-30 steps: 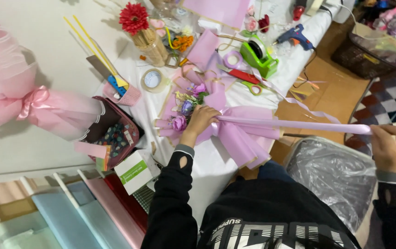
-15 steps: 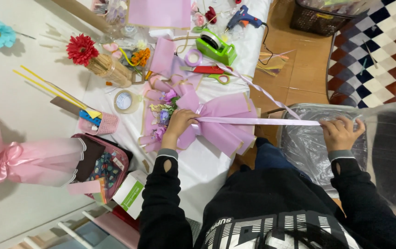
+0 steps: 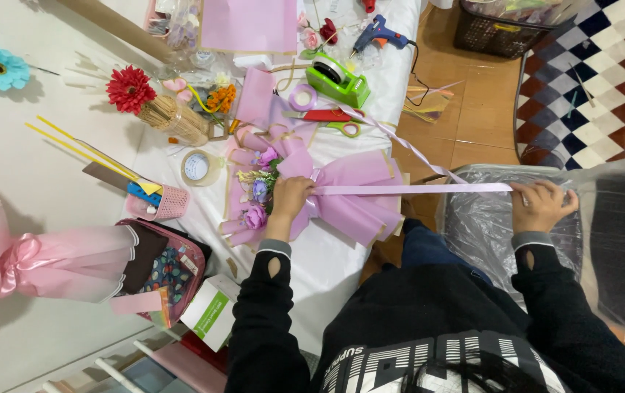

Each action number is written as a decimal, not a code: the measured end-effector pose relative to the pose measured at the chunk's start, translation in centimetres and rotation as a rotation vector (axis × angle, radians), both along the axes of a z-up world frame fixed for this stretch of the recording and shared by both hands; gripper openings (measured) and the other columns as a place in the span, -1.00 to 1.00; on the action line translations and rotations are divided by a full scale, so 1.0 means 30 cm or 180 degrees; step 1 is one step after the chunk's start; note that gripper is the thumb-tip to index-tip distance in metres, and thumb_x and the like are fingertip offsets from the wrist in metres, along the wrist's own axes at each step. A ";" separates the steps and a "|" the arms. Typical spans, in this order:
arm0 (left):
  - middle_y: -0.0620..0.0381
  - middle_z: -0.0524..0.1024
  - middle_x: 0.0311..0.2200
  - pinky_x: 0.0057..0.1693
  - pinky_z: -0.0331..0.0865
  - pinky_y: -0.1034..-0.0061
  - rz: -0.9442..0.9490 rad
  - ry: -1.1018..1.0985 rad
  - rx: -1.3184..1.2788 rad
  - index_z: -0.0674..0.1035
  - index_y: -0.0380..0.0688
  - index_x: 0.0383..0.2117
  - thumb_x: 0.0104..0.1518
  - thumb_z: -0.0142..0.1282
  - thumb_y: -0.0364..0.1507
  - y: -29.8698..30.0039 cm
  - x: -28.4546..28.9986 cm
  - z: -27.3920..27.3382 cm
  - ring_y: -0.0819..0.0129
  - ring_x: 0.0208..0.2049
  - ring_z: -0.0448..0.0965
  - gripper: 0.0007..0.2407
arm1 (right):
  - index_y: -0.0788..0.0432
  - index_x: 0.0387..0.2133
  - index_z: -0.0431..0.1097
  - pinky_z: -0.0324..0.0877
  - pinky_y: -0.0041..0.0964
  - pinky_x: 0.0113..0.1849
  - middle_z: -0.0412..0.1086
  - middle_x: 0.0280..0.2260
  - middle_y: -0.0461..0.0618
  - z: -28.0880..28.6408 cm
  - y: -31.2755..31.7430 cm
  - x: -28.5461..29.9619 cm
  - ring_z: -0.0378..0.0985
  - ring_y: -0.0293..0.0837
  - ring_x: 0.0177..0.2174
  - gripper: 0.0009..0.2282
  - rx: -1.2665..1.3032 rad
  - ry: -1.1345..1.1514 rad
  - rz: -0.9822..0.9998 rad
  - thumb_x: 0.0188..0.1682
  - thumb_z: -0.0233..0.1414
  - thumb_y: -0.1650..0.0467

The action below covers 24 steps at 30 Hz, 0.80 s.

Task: The person wraps a bouquet of artificial flowers in pink decorative paper, secures the wrapping with tape, applies glue to butterfly accents, and ties a pink ribbon around the stems.

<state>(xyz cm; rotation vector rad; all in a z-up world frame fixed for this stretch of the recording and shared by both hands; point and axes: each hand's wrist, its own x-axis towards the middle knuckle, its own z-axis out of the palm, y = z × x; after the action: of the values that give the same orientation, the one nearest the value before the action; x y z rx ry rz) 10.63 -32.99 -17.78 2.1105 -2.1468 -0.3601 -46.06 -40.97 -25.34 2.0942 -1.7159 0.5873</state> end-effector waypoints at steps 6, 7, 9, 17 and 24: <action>0.18 0.59 -0.17 0.06 0.30 0.08 -0.0003 -0.0347 0.0284 0.65 0.12 -0.10 -0.03 0.37 -0.23 0.001 -0.049 0.099 0.05 -0.11 0.57 -0.66 | -0.03 -0.40 0.71 0.06 0.11 0.19 0.58 -0.33 -0.16 0.369 -0.198 0.127 0.58 0.02 -0.14 -0.77 -0.1645 -0.0932 0.1039 -0.02 0.61 0.52; 0.12 0.53 -0.05 0.05 0.30 0.09 0.0154 -0.0178 0.0150 0.59 0.07 0.02 -0.11 0.24 0.03 0.000 -0.080 0.181 0.03 -0.03 0.49 -0.44 | 0.01 -0.42 0.75 0.06 0.13 0.19 0.56 -0.33 -0.08 0.511 -0.206 0.200 0.55 0.07 -0.19 -0.80 -0.1737 -0.1067 0.1494 0.00 0.62 0.53; 0.06 0.47 0.06 0.04 0.30 0.10 0.0354 -0.0008 0.0006 0.53 0.02 0.14 -0.20 0.12 0.30 -0.013 -0.171 0.354 0.00 0.05 0.40 -0.19 | 0.05 -0.44 0.79 0.07 0.16 0.19 0.55 -0.34 0.00 0.720 -0.225 0.342 0.53 0.12 -0.23 -0.82 -0.1825 -0.1209 0.1994 0.01 0.63 0.53; 0.17 0.68 -0.18 0.12 0.47 0.51 0.0954 0.3161 -0.1335 0.55 -0.02 0.00 0.10 0.25 -0.24 -0.011 -0.561 0.914 0.42 -0.07 0.66 -0.65 | 0.08 -0.30 0.67 0.01 0.17 0.09 0.55 -0.47 -0.10 1.086 -0.204 0.822 0.52 -0.06 -0.32 -0.87 -0.2110 -0.1159 0.4098 0.06 0.21 0.56; 0.10 0.65 -0.46 -0.06 0.51 0.59 0.1617 0.4671 -0.1475 0.66 -0.11 -0.15 0.09 0.39 -0.33 -0.037 -0.501 0.719 0.50 -0.35 0.64 -0.74 | -0.12 -0.51 0.63 0.07 0.21 0.11 0.56 -0.45 -0.14 0.998 -0.301 0.995 0.51 -0.13 -0.29 -0.85 -0.1925 -0.1514 0.4824 -0.01 0.25 0.46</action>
<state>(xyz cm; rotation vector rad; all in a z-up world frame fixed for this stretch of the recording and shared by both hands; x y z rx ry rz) -4.39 -34.09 3.80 1.2395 -0.7163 -0.8529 -16.23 -50.02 4.61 2.4473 0.3425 1.7633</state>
